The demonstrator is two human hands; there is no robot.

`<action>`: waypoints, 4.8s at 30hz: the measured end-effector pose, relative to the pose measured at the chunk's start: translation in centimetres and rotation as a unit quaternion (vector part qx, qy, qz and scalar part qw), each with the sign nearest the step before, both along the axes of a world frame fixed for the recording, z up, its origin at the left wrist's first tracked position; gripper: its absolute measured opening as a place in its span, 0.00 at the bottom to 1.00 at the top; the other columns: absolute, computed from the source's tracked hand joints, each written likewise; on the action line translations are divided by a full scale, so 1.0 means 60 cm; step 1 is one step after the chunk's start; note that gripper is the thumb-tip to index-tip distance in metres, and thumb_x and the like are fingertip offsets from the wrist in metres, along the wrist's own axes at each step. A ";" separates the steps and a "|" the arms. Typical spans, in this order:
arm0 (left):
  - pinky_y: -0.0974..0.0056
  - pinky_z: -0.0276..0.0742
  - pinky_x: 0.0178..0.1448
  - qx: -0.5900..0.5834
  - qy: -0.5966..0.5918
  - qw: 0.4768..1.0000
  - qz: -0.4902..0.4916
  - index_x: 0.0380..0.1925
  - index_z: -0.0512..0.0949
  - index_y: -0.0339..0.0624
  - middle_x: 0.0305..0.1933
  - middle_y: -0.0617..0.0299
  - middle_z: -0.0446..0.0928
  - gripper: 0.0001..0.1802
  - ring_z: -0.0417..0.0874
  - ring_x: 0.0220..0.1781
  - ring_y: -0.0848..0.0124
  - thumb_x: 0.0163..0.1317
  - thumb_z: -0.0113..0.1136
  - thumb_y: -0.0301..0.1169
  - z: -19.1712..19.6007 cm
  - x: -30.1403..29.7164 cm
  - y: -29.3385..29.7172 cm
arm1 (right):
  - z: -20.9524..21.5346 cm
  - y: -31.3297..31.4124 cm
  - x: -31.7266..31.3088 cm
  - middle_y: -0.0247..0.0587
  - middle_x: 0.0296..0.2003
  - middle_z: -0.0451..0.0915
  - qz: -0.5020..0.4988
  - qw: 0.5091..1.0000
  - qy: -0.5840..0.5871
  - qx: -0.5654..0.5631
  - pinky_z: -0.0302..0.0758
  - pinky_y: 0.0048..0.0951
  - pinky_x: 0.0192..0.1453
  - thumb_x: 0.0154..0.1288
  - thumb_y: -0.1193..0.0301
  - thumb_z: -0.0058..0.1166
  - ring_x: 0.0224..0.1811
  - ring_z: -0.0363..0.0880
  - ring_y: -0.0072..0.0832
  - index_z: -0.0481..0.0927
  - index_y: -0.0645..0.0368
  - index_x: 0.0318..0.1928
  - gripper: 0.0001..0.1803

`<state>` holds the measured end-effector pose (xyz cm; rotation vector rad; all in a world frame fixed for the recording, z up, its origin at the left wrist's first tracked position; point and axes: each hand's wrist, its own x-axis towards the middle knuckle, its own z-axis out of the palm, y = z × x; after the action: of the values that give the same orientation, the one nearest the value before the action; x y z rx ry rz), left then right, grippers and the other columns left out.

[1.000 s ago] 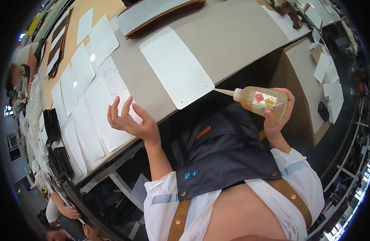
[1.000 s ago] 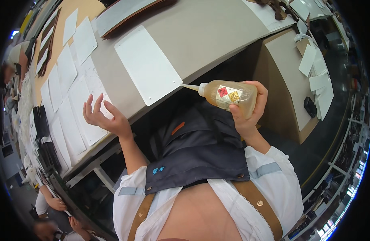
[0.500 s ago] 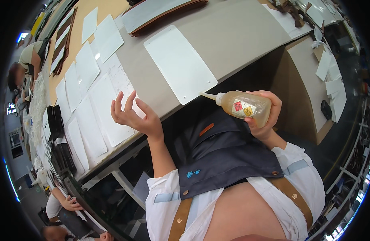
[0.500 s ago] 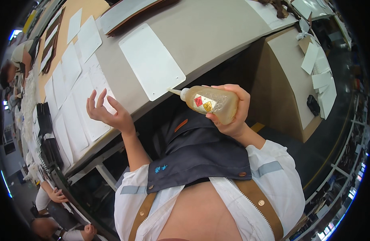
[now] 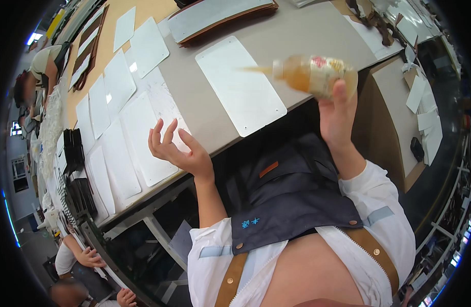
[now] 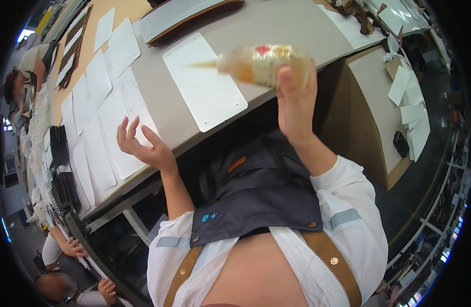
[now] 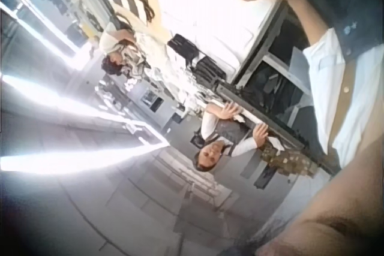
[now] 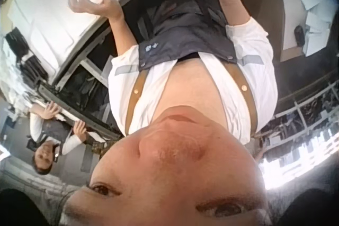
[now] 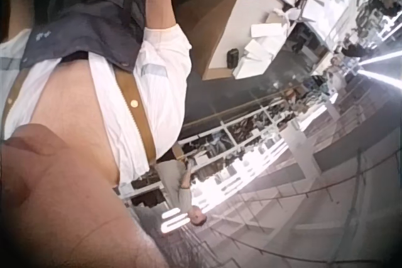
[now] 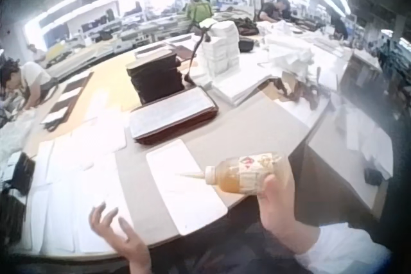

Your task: The person applies glue from a bottle onto white rectangular sheets and places them onto brown rectangular sheets. They press the combined sheets together and stack them on the table. The process is repeated for multiple units in a factory setting.

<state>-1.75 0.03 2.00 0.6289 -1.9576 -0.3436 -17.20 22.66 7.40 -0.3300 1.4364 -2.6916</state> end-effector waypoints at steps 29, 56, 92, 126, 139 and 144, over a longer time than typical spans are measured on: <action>0.44 0.55 0.76 0.001 -0.001 1.000 -0.006 0.46 0.80 0.40 0.64 0.52 0.74 0.13 0.62 0.74 0.49 0.63 0.55 0.17 0.010 0.002 0.009 | -0.036 -0.179 -0.156 0.45 0.51 0.79 -0.020 0.926 0.224 0.304 0.80 0.31 0.57 0.65 0.60 0.72 0.53 0.80 0.30 0.65 0.62 0.61 0.35; 0.45 0.56 0.76 -0.019 -0.005 1.000 -0.008 0.46 0.79 0.40 0.64 0.54 0.73 0.12 0.62 0.75 0.50 0.65 0.54 0.18 0.007 0.000 0.013 | 0.047 0.179 -0.473 0.60 0.68 0.69 0.052 0.877 -0.221 -0.423 0.70 0.55 0.76 0.72 0.66 0.60 0.71 0.69 0.54 0.62 0.72 0.70 0.35; 0.38 0.39 0.82 -0.142 -0.340 0.908 -0.202 0.34 0.81 0.50 0.42 0.66 0.79 0.12 0.74 0.65 0.58 0.50 0.72 0.24 0.214 -0.110 0.022 | 0.023 -0.181 -0.360 0.37 0.52 0.82 0.169 0.778 0.438 0.418 0.78 0.35 0.60 0.68 0.63 0.65 0.58 0.79 0.32 0.82 0.59 0.51 0.17; 0.61 0.69 0.69 0.186 0.184 0.961 -0.087 0.53 0.78 0.31 0.54 0.56 0.83 0.16 0.81 0.57 0.71 0.70 0.65 0.29 0.310 0.206 -0.184 | 0.008 -0.091 -0.184 0.40 0.31 0.75 0.087 0.538 0.759 0.357 0.80 0.33 0.43 0.50 0.76 0.57 0.37 0.79 0.35 0.72 0.61 0.30 0.07; 0.64 0.73 0.67 0.321 0.169 0.898 -0.249 0.53 0.80 0.33 0.53 0.57 0.83 0.13 0.82 0.56 0.73 0.71 0.62 0.25 0.232 0.056 -0.129 | 0.026 -0.074 -0.132 0.43 0.51 0.83 0.182 0.848 0.393 0.307 0.82 0.35 0.56 0.65 0.73 0.66 0.52 0.83 0.39 0.82 0.60 0.49 0.13; 0.65 0.72 0.65 0.356 0.126 0.892 -0.249 0.52 0.79 0.32 0.51 0.58 0.83 0.15 0.82 0.55 0.74 0.71 0.64 0.30 0.233 0.020 -0.099 | 0.039 -0.139 -0.171 0.43 0.64 0.73 0.289 0.905 0.202 0.240 0.70 0.37 0.73 0.72 0.66 0.61 0.69 0.71 0.30 0.70 0.62 0.68 0.28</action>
<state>-0.55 -5.90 15.98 0.4797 -1.6856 -1.4376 -27.44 14.33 9.76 -1.1085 1.6890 -1.7963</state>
